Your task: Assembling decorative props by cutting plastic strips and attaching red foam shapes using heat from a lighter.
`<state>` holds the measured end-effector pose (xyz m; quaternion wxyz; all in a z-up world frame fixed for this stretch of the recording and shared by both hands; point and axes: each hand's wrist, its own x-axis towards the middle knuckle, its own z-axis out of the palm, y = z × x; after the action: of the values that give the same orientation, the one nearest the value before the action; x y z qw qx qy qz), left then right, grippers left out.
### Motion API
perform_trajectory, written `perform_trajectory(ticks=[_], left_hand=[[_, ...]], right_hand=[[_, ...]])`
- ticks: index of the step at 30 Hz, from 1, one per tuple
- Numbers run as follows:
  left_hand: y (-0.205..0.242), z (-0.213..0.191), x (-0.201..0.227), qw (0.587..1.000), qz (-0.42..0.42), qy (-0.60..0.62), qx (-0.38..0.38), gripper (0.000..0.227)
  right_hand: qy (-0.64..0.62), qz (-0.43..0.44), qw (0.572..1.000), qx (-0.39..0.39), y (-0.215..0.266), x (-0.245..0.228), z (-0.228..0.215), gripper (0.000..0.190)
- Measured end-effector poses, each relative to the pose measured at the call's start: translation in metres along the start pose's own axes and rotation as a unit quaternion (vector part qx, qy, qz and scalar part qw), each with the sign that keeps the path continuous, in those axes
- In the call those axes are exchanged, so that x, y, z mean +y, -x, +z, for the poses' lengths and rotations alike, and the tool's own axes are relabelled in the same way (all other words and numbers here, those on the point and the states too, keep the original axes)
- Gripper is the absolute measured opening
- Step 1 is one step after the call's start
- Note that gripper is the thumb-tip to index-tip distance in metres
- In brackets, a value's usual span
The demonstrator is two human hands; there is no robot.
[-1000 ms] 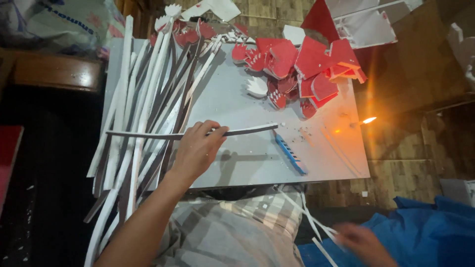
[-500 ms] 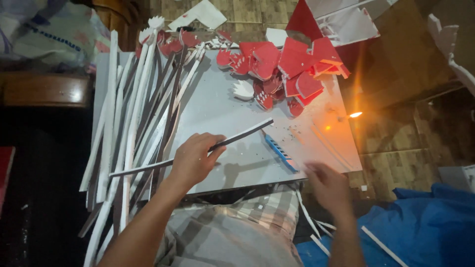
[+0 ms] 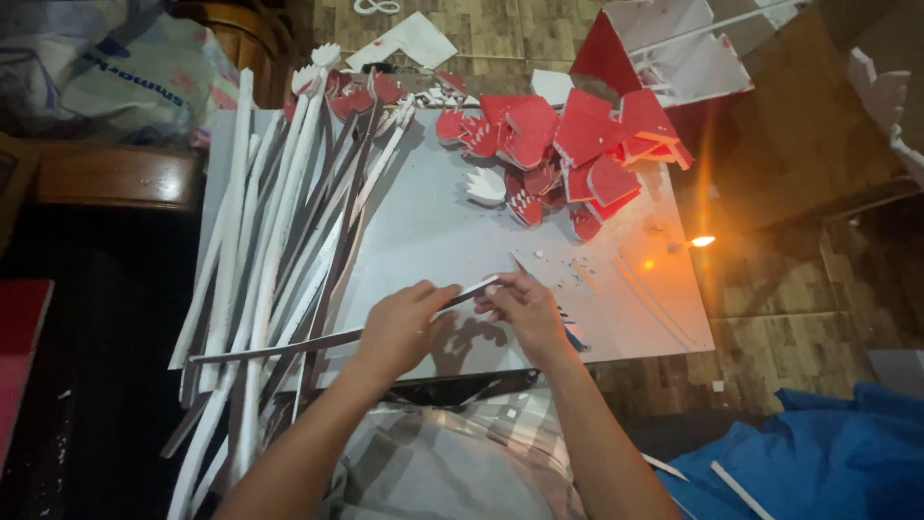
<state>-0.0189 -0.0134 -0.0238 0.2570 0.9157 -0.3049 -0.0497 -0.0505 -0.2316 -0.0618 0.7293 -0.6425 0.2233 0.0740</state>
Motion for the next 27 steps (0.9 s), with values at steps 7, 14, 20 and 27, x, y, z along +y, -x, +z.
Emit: perform_trajectory(ticks=[7, 14, 20, 27], left_hand=[[-0.027, 0.034, 0.000, 0.992, -0.010, -0.110, 0.054, 0.029], [-0.031, 0.046, -0.001, 0.988, -0.008, -0.136, 0.066, 0.027], [-0.034, 0.062, -0.015, 0.984, 0.006, -0.146, 0.106, 0.024], [-0.031, 0.076, -0.026, 0.977, 0.033, -0.119, 0.173, 0.017]], right_hand=[[0.184, -0.114, 0.956, 0.196, -0.101, 0.020, -0.041, 0.020], [0.331, -0.236, 0.868, 0.286, -0.130, 0.016, -0.038, 0.025], [0.315, -0.254, 0.862, 0.306, -0.131, 0.026, -0.032, 0.037], [0.071, -0.117, 0.975, 0.176, -0.076, 0.024, -0.019, 0.084]])
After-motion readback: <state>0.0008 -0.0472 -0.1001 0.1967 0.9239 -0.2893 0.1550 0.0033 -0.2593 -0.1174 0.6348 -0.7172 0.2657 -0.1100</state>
